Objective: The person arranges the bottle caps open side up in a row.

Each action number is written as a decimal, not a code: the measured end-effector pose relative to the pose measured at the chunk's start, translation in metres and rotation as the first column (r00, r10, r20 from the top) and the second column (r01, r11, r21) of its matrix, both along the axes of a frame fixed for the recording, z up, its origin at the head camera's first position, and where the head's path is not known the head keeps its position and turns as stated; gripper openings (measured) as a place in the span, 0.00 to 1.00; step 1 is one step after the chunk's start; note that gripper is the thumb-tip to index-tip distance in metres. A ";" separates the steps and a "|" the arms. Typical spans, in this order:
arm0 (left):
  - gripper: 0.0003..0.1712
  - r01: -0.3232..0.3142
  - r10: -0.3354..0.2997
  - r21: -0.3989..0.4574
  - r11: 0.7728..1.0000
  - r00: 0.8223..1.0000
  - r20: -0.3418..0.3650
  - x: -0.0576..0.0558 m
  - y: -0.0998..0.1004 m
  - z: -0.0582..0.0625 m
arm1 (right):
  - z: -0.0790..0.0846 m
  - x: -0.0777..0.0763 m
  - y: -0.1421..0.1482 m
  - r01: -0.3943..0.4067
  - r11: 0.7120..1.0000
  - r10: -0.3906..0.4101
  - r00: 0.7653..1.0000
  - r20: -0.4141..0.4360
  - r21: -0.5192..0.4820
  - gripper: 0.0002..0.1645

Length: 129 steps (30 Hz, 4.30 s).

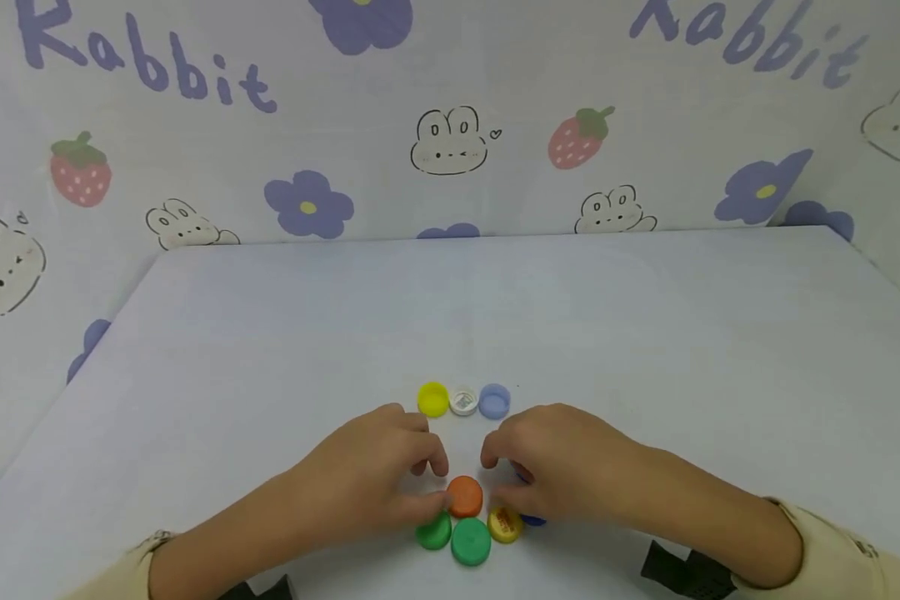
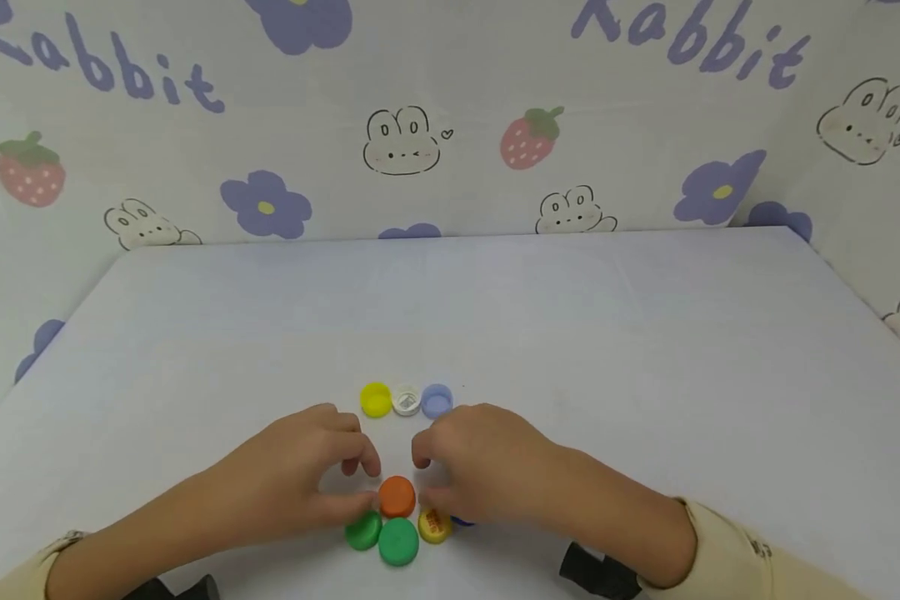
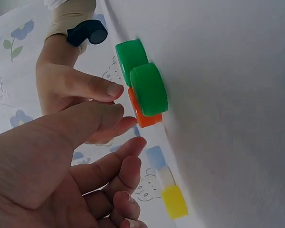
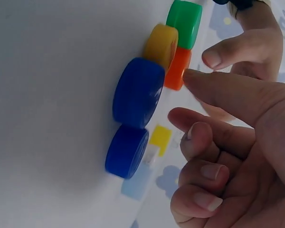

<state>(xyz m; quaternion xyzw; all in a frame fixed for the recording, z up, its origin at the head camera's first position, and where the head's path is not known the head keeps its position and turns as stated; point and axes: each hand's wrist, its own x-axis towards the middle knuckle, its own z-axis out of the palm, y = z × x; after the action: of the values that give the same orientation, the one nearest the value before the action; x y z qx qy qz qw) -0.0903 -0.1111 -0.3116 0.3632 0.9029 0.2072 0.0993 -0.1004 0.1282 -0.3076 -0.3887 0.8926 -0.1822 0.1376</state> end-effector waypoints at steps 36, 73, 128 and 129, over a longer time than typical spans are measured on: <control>0.09 -0.024 0.023 -0.014 1.000 0.999 -0.044 0.005 0.007 -0.008 | -0.009 0.009 -0.017 -0.073 0.995 0.069 0.996 -0.057 -0.066 0.08; 0.23 -0.133 0.160 0.253 0.958 0.983 -0.090 0.004 0.009 0.004 | 0.011 0.006 -0.001 0.069 0.971 -0.114 0.975 -0.188 -0.231 0.12; 0.18 -0.038 0.063 0.126 0.991 0.978 -0.200 -0.023 0.018 0.001 | 0.009 -0.010 0.003 0.051 0.978 -0.088 0.980 -0.178 -0.203 0.12; 0.18 -0.030 0.052 0.115 0.993 0.979 -0.199 -0.026 0.020 0.002 | 0.009 -0.011 0.004 0.065 0.979 -0.100 0.978 -0.181 -0.192 0.13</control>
<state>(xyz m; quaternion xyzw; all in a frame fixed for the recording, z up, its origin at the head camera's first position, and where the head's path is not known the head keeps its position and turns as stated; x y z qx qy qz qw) -0.1159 -0.0909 -0.3094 0.3686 0.9026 0.2214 -0.0175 -0.1109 0.1323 -0.2982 -0.3779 0.8962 -0.2321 0.0074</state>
